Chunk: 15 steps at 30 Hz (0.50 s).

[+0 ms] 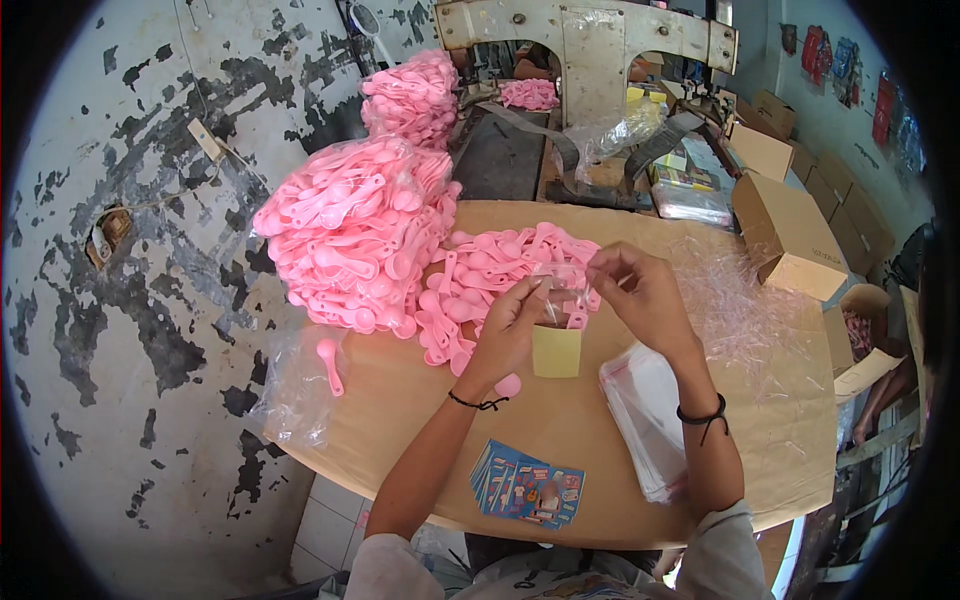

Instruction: Placing a plastic pink item and a paper card into a small plastic sleeve.

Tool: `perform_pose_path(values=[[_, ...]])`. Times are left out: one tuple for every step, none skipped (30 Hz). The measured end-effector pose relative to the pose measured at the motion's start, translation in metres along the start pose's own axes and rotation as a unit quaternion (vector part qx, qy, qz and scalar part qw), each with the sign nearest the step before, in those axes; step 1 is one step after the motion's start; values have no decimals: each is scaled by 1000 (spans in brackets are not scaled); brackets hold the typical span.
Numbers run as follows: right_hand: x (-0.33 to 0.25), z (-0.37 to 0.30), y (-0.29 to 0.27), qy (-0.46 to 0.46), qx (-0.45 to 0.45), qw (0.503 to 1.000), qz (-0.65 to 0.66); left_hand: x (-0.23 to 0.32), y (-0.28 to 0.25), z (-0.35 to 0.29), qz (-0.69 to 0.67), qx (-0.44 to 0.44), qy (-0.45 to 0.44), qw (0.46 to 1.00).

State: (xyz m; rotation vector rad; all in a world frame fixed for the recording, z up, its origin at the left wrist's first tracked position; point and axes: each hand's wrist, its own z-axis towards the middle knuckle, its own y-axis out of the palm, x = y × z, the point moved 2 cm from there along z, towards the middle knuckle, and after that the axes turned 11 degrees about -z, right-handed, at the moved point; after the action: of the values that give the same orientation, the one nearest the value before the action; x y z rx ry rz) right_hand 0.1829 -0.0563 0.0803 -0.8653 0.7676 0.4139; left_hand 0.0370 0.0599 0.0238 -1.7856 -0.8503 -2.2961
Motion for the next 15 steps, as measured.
perform_pose_path(values=[[-6, 1, 2, -48, 60, 995, -69, -3, -4, 2, 14, 16, 36, 999], [-13, 0, 3, -50, 61, 995, -65, -4, -8, 2, 27, 31, 71, 997], [-24, -2, 2, -91, 55, 990, -92, -6, -12, -1, 31, 33, 72, 996], [-31, -5, 0, -128, 51, 983, -123, -4, -8, -3, 75, 26, 89, 993], [-32, -6, 2, -125, 52, 983, -124, -1, -4, -5, 119, 19, 106, 987], [-35, -7, 4, -178, 59, 965, -183, 3, 0, -7, 119, 17, 104, 987], [-36, -8, 7, -229, 65, 941, -242, 9, 5, -9, 156, 10, 91, 983], [-34, -8, 9, -227, 67, 941, -243, 12, 7, -10, 193, 3, 79, 978], [-31, -8, 12, -212, 62, 944, -245, 13, 7, -11, 193, 0, 78, 978], [-28, -7, 14, -200, 56, 947, -244, 15, 6, -12, 193, 4, 70, 979], [-25, -7, 15, -200, 57, 947, -243, 16, 6, -12, 194, 8, 61, 979], [-19, -6, 16, -202, 45, 946, -250, 14, 5, -11, 196, 8, 61, 979], [-17, -7, 18, -202, 33, 945, -256, 11, 3, -10, 213, 17, 70, 974], [-16, -8, 20, -201, 33, 946, -253, 10, 1, -10, 231, 26, 80, 969], [-15, -8, 23, -191, 14, 949, -251, 10, 0, -11, 234, 27, 77, 969]])
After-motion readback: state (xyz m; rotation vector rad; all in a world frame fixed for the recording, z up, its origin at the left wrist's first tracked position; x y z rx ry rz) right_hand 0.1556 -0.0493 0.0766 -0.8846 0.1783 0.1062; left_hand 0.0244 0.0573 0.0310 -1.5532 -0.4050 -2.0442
